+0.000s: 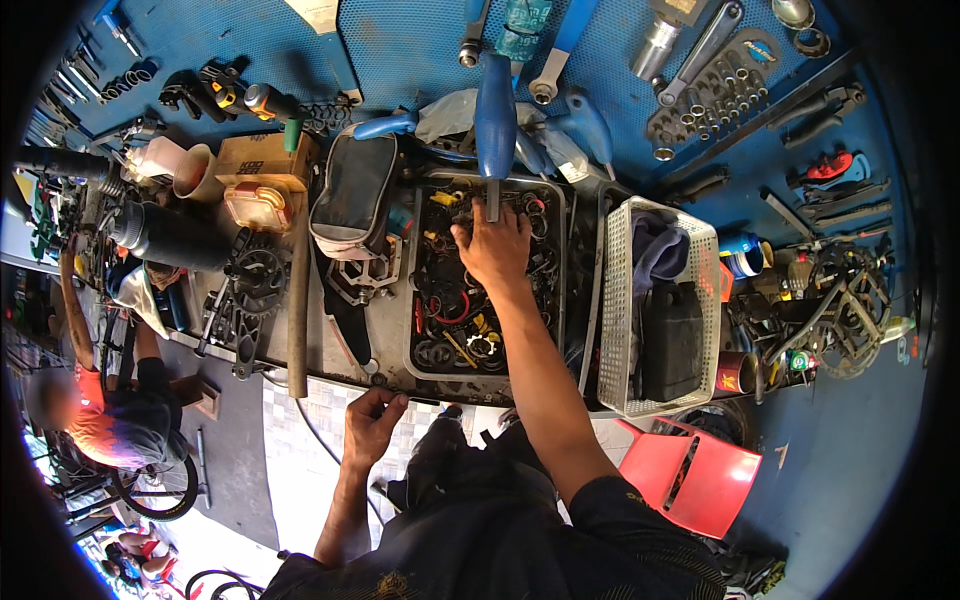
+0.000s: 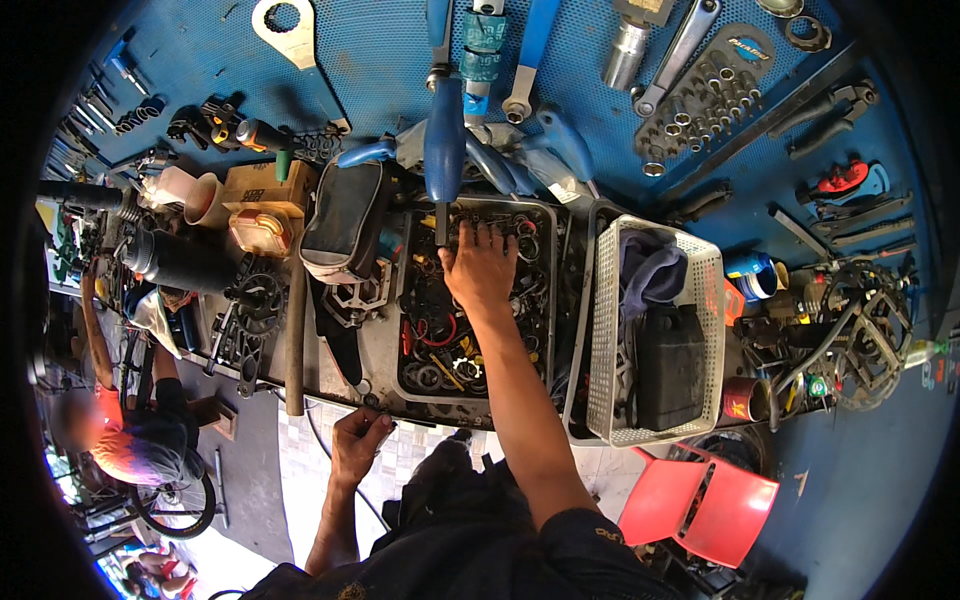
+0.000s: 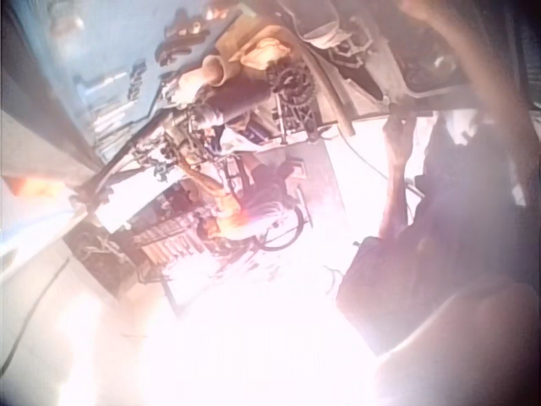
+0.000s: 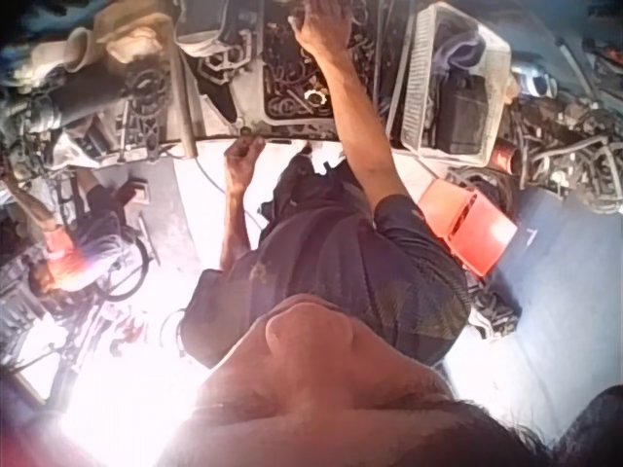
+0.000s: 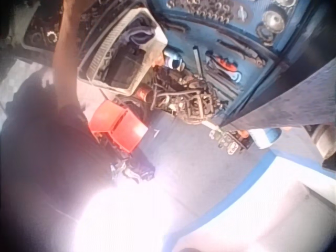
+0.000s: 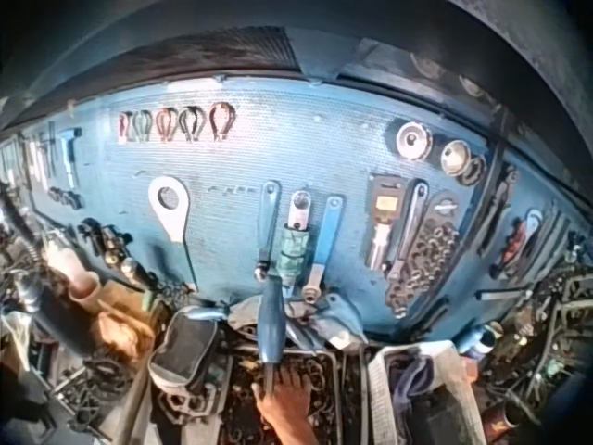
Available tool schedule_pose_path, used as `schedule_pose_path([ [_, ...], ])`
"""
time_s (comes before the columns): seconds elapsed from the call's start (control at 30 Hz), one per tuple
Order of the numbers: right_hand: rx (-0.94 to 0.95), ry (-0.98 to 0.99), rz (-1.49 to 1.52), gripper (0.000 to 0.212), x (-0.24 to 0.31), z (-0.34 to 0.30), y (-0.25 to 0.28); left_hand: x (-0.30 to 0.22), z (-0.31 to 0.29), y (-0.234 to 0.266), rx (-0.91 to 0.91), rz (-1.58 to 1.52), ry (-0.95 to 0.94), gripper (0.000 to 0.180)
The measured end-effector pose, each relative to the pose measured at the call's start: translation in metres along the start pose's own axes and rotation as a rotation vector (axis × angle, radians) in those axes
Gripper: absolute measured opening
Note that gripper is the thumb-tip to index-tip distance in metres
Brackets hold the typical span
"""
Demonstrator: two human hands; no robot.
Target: The person sits on the floor and sorts small mechanical parts from a red box, picking up and inspecting each item before placing them back or setting them aside. The person then moves to a workbench and continues sorting parts from a white basket.
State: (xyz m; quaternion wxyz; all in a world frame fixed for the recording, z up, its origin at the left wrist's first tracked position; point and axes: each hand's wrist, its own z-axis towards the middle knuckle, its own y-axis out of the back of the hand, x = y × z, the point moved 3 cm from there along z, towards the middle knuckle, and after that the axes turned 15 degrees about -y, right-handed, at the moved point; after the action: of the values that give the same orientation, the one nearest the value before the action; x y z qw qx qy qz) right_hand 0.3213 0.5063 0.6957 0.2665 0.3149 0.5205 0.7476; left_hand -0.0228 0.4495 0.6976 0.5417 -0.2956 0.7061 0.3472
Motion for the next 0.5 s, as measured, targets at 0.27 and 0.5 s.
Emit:
schedule_pose_path([
  [0.27,0.176,0.070,0.064,0.054,0.032,-0.049,0.033,-0.013,0.006,-0.004,0.072,0.031,0.043,0.020],
  [0.5,0.336,0.005,0.273,0.039,0.028,-0.067,0.057,-0.013,0.007,-0.010,0.026,-0.018,0.043,0.021],
])
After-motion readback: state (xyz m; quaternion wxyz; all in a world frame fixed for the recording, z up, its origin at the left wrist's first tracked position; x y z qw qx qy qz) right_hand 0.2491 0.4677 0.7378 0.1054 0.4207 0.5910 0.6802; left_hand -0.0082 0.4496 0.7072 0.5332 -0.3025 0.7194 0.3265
